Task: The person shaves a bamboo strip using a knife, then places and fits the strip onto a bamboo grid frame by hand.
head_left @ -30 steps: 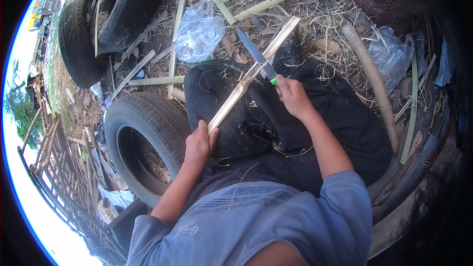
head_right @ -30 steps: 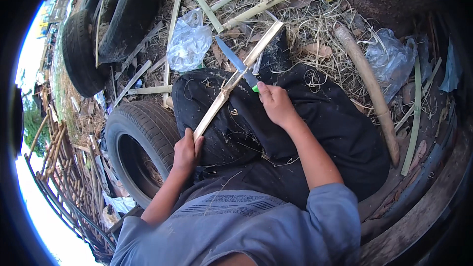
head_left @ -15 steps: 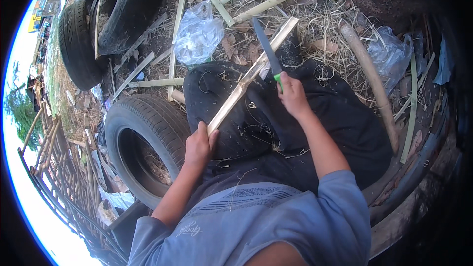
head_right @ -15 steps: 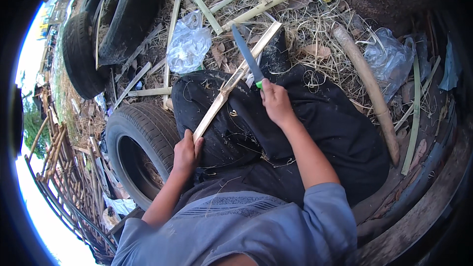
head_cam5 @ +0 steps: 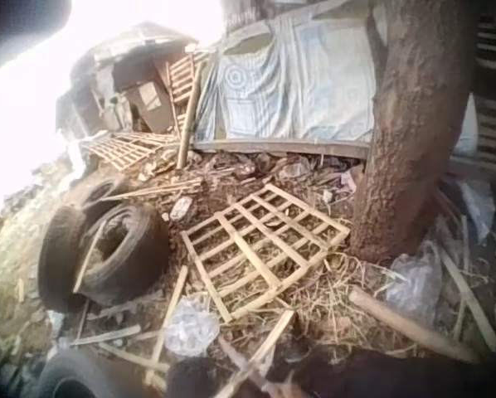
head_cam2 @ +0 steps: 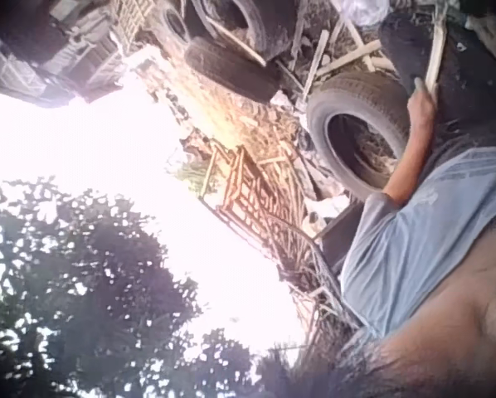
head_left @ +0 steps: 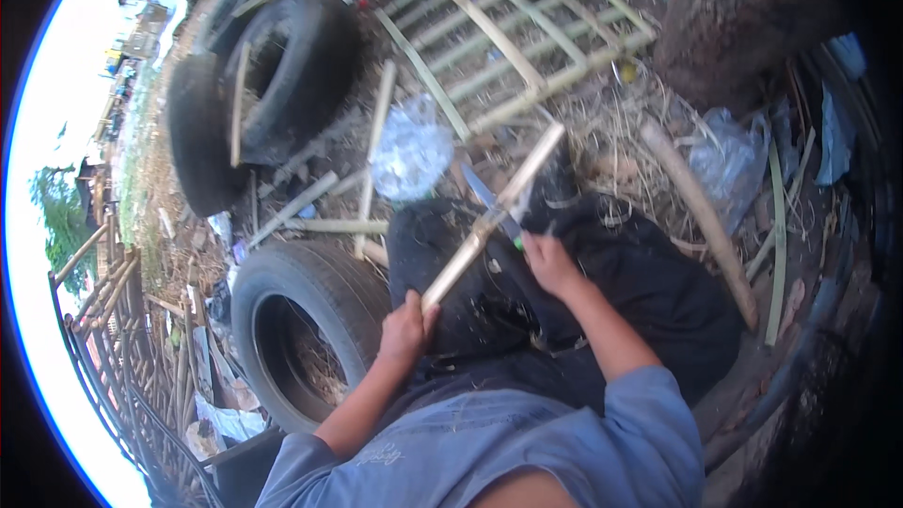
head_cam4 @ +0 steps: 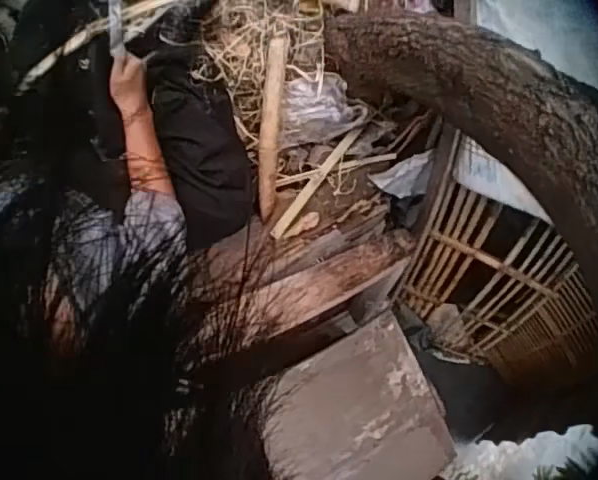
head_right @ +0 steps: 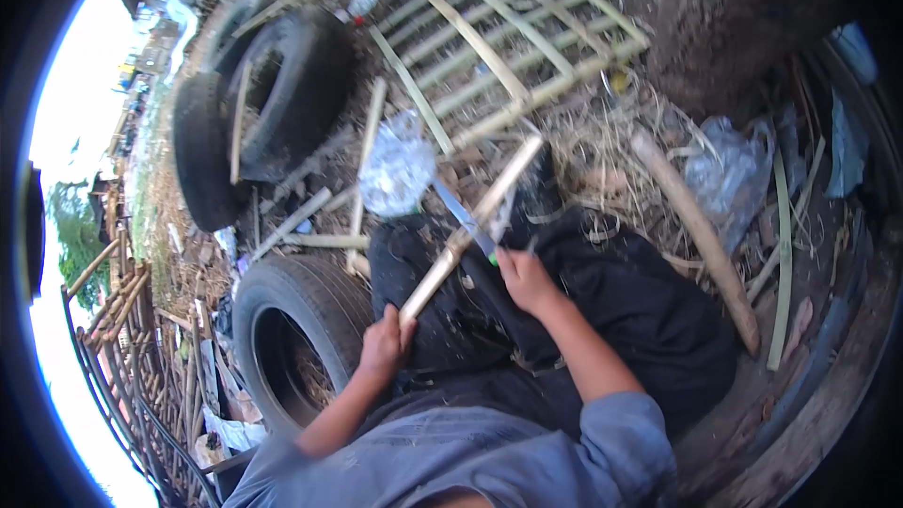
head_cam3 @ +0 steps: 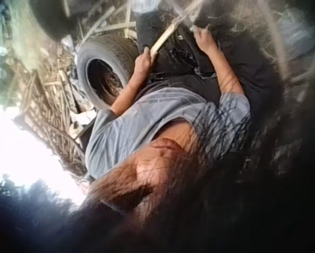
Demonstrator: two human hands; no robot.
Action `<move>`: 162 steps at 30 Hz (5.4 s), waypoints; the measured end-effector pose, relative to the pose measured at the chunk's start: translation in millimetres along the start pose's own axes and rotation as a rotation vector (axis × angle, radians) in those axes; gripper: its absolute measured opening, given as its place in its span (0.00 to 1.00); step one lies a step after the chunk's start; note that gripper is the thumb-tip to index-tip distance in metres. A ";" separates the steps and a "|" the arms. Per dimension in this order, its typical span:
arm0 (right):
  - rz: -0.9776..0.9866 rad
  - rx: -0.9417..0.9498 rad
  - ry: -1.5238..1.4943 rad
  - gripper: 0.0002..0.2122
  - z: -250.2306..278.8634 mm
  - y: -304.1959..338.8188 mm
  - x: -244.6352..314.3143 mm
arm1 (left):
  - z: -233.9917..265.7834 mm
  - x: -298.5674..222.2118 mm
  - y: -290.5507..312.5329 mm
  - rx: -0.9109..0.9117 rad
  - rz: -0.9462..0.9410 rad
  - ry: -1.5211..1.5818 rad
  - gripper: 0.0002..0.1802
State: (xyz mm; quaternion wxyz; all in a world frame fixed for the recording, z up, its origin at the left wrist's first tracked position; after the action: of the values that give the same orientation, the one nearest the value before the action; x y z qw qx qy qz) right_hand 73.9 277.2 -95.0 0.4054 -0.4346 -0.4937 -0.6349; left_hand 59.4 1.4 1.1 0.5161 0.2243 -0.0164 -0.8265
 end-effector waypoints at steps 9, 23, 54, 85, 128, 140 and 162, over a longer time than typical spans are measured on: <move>0.020 -0.023 0.065 0.22 5.8 -1.1 -3.9 | 1.3 1.8 3.9 0.044 0.001 -0.024 0.24; 0.225 -0.197 0.196 0.24 -11.2 -2.5 -0.2 | -6.7 7.1 -2.7 0.029 -0.033 -0.011 0.23; -0.037 -0.313 0.140 0.22 19.5 -29.6 7.6 | -10.3 6.9 -4.9 -0.081 0.039 -0.015 0.22; -0.061 -0.047 0.074 0.22 34.6 -27.9 6.0 | -12.5 9.5 -1.6 -0.083 0.048 -0.007 0.23; -0.259 -0.199 0.283 0.21 -15.4 -8.3 1.6 | 96.1 473.0 -285.1 0.074 0.891 -0.115 0.56; -0.225 -0.222 0.278 0.23 -20.0 -14.3 -3.3 | 105.8 399.8 -270.3 -0.149 0.833 -0.179 0.58; -0.215 -0.259 0.295 0.26 -16.2 -12.0 -11.6 | 89.5 425.1 -285.5 -0.446 0.497 -0.050 0.58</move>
State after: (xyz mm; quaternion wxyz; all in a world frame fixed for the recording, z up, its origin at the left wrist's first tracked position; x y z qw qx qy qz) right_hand 63.5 264.5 -111.5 0.3441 -0.3303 -0.3868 -0.7892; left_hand -372.5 -249.4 -142.6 0.7378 0.0744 0.0980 -0.6637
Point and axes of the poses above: each hand's wrist, its own y-axis away from the middle knuckle, its own z-axis out of the back of the hand, x = y × z, the point moved 1 cm from there along -y, towards the middle knuckle, and after that the axes turned 7 degrees about -z, right-handed, at the moved point
